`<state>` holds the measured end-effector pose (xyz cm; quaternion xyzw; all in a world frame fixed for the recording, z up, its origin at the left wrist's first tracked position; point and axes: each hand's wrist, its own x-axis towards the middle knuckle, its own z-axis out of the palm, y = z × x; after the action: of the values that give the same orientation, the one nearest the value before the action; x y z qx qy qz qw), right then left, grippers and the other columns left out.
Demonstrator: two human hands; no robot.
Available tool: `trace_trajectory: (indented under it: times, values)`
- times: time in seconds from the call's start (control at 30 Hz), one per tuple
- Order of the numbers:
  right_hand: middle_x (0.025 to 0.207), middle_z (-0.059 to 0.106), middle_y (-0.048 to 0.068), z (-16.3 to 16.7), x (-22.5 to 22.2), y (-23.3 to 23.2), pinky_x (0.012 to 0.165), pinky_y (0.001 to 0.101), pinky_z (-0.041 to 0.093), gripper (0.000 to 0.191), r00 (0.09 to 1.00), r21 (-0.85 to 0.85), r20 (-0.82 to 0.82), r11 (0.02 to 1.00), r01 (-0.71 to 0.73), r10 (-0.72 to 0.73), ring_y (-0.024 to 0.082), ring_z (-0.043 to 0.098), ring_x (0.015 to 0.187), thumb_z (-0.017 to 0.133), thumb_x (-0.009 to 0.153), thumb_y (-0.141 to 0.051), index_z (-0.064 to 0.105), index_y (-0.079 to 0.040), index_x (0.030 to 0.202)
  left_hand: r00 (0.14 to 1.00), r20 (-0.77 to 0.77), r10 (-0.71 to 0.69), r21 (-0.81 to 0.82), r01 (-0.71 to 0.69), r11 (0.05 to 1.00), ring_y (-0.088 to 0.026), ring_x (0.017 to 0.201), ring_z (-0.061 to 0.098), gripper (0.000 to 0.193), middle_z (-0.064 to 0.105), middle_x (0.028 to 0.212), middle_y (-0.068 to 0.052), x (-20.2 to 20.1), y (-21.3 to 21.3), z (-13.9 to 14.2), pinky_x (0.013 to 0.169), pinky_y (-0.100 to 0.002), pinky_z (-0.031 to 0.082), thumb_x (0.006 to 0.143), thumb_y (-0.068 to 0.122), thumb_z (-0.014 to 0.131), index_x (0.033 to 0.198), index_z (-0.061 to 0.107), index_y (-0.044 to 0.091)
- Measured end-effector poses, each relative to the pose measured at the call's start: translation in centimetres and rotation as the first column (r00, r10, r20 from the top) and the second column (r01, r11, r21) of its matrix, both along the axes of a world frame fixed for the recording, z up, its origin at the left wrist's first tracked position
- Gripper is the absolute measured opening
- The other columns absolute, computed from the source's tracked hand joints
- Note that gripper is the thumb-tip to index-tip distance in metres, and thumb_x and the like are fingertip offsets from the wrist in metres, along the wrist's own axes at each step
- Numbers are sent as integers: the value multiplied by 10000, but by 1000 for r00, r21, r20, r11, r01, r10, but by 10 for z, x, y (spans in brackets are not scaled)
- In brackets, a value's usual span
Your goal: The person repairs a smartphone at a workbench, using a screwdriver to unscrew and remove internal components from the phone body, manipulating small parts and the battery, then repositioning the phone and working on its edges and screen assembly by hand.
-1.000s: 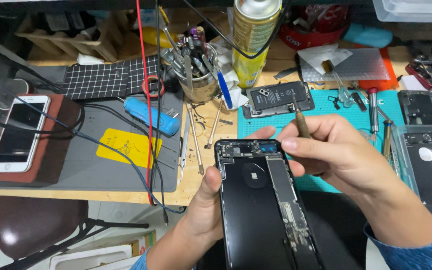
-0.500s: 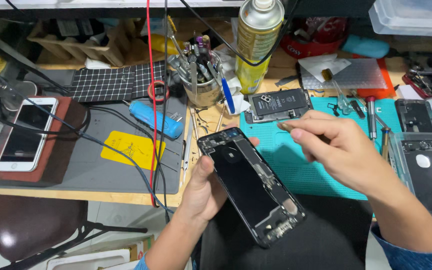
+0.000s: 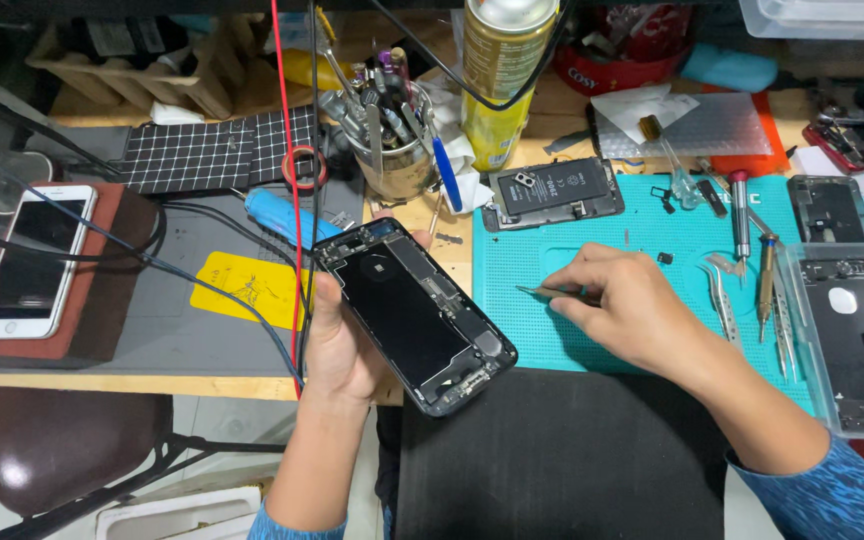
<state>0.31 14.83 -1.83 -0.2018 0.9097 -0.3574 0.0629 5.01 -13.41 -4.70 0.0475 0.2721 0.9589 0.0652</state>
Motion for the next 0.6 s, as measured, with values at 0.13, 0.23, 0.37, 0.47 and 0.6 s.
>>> trace_trajectory:
  times: [0.13,0.23,0.37,0.47,0.6]
  values:
    - [805,690,63,-3,1,1,571,334,499,233,1000,-5,10,1000,3,-3,182,613,604,779,779,-108,800,-88,1010,1000,4,-2,-9,2,1000,-285,1223,631,931,563,1467,-206,-1,1,-3,1061,-475,523,820,538,837,1532,457,74]
    - [800,690,66,-3,2,2,569,338,496,230,1000,-5,20,1000,9,-9,186,610,602,778,777,-103,801,-85,1004,1000,-2,-7,6,7,1000,-291,1235,630,918,562,1473,-211,-3,2,-4,1066,-480,521,816,540,837,1517,470,74]
    - [814,697,61,-2,2,2,584,333,505,212,999,-12,32,1000,23,-22,173,625,625,775,783,-104,804,-81,993,1000,10,-1,19,1,1000,-295,1264,618,905,554,1492,-214,-6,2,-6,1083,-480,512,807,550,831,1496,483,78]
    - [823,702,56,-1,2,2,602,332,510,216,998,9,46,999,40,-40,174,628,642,775,786,-111,809,-88,998,1000,16,4,28,-4,1000,-299,1298,600,901,536,1512,-213,-6,-1,-6,1108,-477,499,814,552,828,1499,486,75]
    - [829,702,60,1,3,2,612,336,511,220,997,18,59,999,50,-51,184,625,647,769,795,-114,812,-92,1010,999,29,18,17,-18,1000,-292,1297,596,905,531,1518,-216,-6,-2,-6,1100,-465,496,813,549,828,1507,489,77]
